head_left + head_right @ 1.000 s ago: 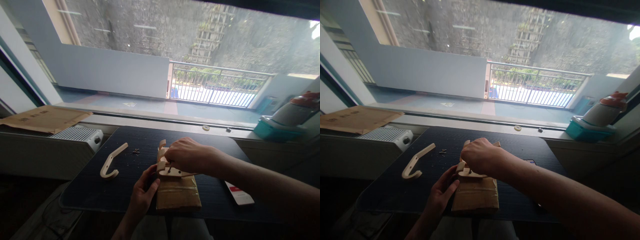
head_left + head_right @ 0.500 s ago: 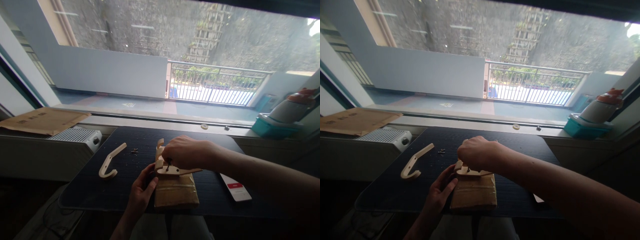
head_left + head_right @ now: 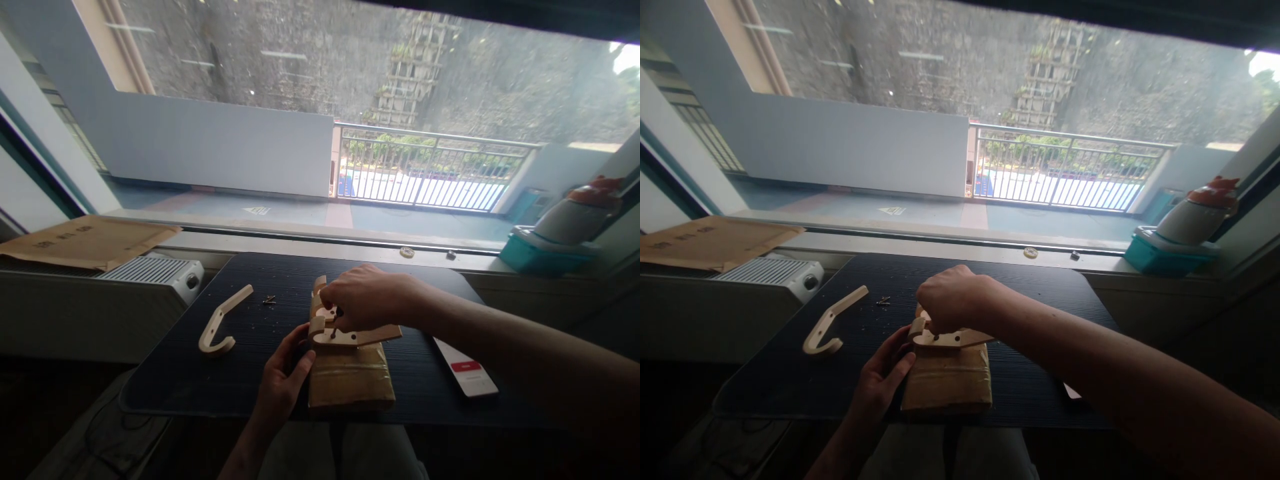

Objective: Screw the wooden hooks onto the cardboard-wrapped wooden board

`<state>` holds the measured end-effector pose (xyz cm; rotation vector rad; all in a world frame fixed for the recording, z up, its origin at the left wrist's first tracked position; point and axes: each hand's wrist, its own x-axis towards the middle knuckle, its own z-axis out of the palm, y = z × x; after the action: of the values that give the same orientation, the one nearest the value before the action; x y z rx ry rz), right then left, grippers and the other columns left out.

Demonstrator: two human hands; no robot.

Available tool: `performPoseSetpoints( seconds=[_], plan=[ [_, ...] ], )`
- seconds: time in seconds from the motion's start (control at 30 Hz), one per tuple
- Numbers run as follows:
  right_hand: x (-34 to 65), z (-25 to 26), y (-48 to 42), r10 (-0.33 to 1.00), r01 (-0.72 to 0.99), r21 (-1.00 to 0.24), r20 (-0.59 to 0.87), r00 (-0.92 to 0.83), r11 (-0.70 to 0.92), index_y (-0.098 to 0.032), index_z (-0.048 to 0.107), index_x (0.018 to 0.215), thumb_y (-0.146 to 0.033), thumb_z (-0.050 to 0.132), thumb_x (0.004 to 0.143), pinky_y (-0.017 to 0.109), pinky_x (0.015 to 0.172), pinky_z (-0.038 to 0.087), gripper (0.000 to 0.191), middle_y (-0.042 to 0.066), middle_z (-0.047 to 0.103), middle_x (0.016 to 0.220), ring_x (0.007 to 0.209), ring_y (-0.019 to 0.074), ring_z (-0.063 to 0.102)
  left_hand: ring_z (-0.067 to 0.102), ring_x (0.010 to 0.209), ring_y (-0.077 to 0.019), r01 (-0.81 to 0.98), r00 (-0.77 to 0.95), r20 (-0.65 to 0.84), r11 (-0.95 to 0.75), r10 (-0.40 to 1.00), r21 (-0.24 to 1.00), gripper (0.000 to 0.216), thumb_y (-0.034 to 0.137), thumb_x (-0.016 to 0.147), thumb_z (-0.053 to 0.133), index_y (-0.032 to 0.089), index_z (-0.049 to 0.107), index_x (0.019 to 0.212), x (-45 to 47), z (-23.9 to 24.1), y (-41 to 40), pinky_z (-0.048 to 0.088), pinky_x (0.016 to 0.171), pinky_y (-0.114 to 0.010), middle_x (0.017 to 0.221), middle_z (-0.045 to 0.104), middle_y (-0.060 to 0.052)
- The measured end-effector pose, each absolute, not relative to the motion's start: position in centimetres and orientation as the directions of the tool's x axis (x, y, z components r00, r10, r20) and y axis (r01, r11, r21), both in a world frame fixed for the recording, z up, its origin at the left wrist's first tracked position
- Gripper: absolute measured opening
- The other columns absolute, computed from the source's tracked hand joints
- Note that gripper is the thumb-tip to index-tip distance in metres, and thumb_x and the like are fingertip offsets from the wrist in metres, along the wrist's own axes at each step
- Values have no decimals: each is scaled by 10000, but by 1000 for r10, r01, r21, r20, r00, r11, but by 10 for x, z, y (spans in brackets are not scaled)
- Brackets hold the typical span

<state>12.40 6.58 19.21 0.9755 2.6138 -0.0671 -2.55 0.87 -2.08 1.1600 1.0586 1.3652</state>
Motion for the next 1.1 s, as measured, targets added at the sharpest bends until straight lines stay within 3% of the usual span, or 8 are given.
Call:
performPoseSetpoints(
  seconds=[0.23,0.43,0.63,0.83,1.1],
  plan=[
    [123,191,66,585,614,42,-360,-727,788,-162,675,812,-149,553,752,261,581,354,136,57,666,796,690,153,573,560,1120,-275,-142,-20,90,-92,996,986,470,327,771,654,209,542,1212,-28,-24,8,473,914,-348,1222,605,-92],
    [127,184,68,616,643,14,-304,-727,766,-179,672,899,-213,542,788,260,566,342,175,57,670,821,723,170,586,557,1124,-264,-145,-27,82,-85,996,986,455,336,773,649,217,544,1199,-26,-21,8,465,923,-345,1201,620,-77],
    [130,185,66,660,670,69,-268,-702,739,-150,668,846,-319,501,824,264,547,331,238,77,669,795,701,175,590,557,1123,-272,-147,-48,51,-58,998,987,481,342,756,658,194,543,1199,-23,-13,6,473,912,-351,1195,622,-87],
    [131,197,62,614,636,33,-305,-728,771,-210,668,899,-252,541,780,262,551,317,178,31,671,842,719,160,568,581,1089,-276,-144,-48,65,-71,997,987,494,359,751,661,190,546,1200,-24,-16,7,495,879,-349,1158,641,-93],
    [129,189,66,598,622,27,-311,-739,782,-178,669,821,-164,527,776,260,569,319,150,33,653,787,669,137,551,557,1124,-245,-99,-28,111,-113,993,989,462,322,769,649,232,549,1211,-26,-15,8,467,919,-320,1183,631,-64]
  ],
)
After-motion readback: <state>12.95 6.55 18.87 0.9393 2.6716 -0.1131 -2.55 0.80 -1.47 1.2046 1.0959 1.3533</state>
